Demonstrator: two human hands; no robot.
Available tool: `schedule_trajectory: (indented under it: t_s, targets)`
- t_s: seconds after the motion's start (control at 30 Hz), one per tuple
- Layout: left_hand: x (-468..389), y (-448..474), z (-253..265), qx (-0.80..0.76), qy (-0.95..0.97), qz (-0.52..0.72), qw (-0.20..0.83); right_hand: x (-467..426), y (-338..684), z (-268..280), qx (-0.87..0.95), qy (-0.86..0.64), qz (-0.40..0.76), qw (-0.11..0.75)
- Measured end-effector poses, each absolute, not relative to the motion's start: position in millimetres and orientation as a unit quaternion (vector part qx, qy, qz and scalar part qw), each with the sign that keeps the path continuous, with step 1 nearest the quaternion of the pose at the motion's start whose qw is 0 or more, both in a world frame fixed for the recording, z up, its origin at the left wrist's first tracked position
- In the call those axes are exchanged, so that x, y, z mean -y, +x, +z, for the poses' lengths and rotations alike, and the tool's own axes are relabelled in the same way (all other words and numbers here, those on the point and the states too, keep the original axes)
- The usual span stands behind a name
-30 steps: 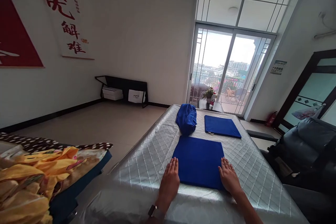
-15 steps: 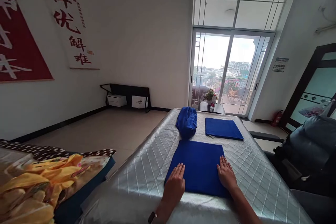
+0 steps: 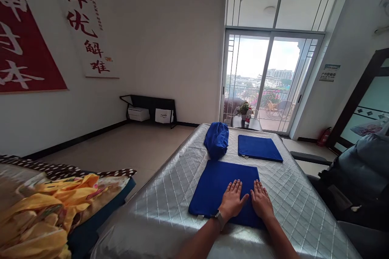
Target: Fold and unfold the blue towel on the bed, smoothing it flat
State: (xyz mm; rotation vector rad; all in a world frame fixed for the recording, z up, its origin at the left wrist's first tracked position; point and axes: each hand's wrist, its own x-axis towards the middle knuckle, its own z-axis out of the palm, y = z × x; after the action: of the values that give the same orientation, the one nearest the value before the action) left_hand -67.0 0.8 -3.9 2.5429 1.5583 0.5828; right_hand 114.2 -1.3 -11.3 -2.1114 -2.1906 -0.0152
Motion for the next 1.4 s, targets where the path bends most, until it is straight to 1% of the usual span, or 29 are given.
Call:
schedule_trajectory:
  t_s: [0.17, 0.27, 0.33, 0.63, 0.9, 1.0, 1.1, 1.27, 1.4]
  targets:
    - [-10.8, -164.0, -20.8, -0.615, 0.773, 0.155, -0.007, 0.9, 111.6, -12.5, 0.707, -0.705, 0.004, 0.056]
    - [-9.3, -214.6, -30.0, -0.644, 0.753, 0.132, -0.041, 1.5, 110.6, -12.3, 0.703, -0.709, 0.009, 0.058]
    - [-5.0, -232.2, -34.0, -0.651, 0.746, 0.129, -0.047, 1.9, 110.0, -11.5, 0.699, -0.712, 0.013, 0.06]
    - [1.7, -232.0, -37.5, -0.637, 0.751, 0.154, -0.078, -9.5, 111.0, 0.7, 0.702, -0.709, 0.029, 0.058]
    - [-3.8, -235.9, -36.8, -0.647, 0.743, 0.158, -0.07, -31.9, 110.5, 2.0, 0.687, -0.723, 0.032, 0.066]
    - [-9.4, -223.3, -28.8, -0.662, 0.729, 0.16, -0.075, -33.0, 111.2, -3.4, 0.685, -0.724, 0.036, 0.067]
    - [-14.2, -187.3, -14.4, -0.651, 0.737, 0.166, -0.07, -32.8, 111.7, -6.0, 0.69, -0.72, 0.031, 0.071]
    - [-22.9, -89.7, 6.4, -0.53, 0.831, 0.167, 0.009, -31.4, 113.0, -6.4, 0.693, -0.717, 0.018, 0.073]
    - [-35.3, -34.1, 6.8, -0.47, 0.863, 0.176, 0.062, -30.1, 114.8, -6.3, 0.704, -0.707, 0.013, 0.069]
